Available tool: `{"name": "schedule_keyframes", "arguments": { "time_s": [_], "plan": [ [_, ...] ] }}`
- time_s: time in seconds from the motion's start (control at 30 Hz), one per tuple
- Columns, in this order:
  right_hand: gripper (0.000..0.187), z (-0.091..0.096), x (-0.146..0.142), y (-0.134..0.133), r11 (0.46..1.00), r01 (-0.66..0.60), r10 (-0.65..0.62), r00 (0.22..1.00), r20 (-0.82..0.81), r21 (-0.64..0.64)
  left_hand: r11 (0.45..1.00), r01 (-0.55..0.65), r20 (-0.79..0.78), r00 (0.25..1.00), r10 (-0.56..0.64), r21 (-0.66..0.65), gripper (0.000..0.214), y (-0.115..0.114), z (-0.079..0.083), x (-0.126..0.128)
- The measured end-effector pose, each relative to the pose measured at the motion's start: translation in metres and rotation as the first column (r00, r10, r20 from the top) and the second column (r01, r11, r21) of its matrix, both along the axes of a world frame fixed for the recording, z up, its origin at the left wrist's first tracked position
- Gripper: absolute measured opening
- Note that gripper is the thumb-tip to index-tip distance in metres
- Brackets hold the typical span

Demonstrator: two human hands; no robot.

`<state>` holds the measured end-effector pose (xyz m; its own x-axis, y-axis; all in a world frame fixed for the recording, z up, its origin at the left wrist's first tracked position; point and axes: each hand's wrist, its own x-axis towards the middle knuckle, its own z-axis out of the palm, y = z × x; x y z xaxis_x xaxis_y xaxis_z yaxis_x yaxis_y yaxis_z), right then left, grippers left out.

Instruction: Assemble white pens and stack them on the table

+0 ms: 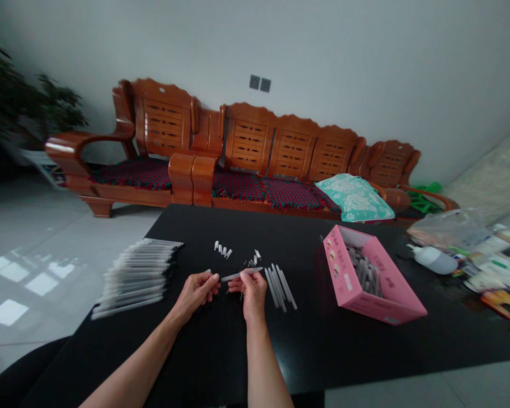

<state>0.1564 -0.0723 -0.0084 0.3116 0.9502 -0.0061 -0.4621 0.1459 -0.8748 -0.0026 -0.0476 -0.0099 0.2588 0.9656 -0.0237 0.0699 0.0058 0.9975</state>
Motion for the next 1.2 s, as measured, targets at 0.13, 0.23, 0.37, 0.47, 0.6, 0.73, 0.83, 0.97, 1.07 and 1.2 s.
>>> {"name": "schedule_keyframes", "arguments": {
  "time_s": [0.13,0.23,0.37,0.47,0.6,0.73,0.83,0.97,1.07,1.2],
  "plan": [
    [0.025,0.0002,0.0003,0.0003,1.0,0.002,-0.002,1.0,0.001,-0.002,1.0,0.002,-0.001,1.0,-0.002,-0.011,0.037,-0.0001,-0.001,0.0011],
    [0.024,-0.0009,0.0009,0.0009,1.0,0.002,-0.002,1.0,0.0,0.001,1.0,0.001,0.076,0.997,-0.001,-0.004,0.029,-0.0001,0.0024,0.0019],
    [0.024,-0.0021,0.0012,0.0014,1.0,0.006,-0.006,1.0,-0.001,0.001,1.0,0.001,0.099,0.995,-0.001,-0.003,0.032,0.0003,0.003,0.0023],
    [0.025,-0.0018,0.0009,0.0013,1.0,0.005,-0.005,1.0,0.003,0.004,0.999,0.033,0.009,0.999,-0.033,0.004,0.04,0.0006,0.0003,0.0021],
    [0.026,-0.0009,0.0007,0.0013,1.0,-0.005,0.005,1.0,-0.009,0.003,0.999,0.03,0.018,0.999,-0.03,0.03,0.035,0.0004,0.0016,0.0015],
    [0.026,-0.0006,0.0006,0.0014,1.0,-0.001,0.001,1.0,-0.016,0.001,0.999,0.003,0.082,0.997,-0.006,0.04,0.038,0.0004,0.0052,0.0001],
    [0.026,-0.0004,0.0001,0.0011,1.0,-0.003,0.003,1.0,-0.01,0.0,0.998,0.002,0.003,1.0,-0.002,0.061,0.036,0.0005,0.0036,-0.0005],
    [0.024,-0.0006,0.0,0.0007,1.0,-0.009,0.009,1.0,-0.003,0.002,0.996,0.031,-0.023,0.999,-0.029,0.078,0.038,0.0004,0.0012,0.0003],
    [0.024,-0.0011,0.0004,0.0006,1.0,-0.006,0.006,1.0,-0.003,0.001,0.999,0.009,0.032,0.999,-0.01,0.053,0.033,0.0001,0.0022,0.0008],
    [0.024,-0.0015,0.0007,0.0009,1.0,-0.005,0.005,1.0,-0.008,0.006,0.998,-0.007,0.029,1.0,0.006,0.055,0.037,-0.0001,0.0024,0.0]
  ]
}}
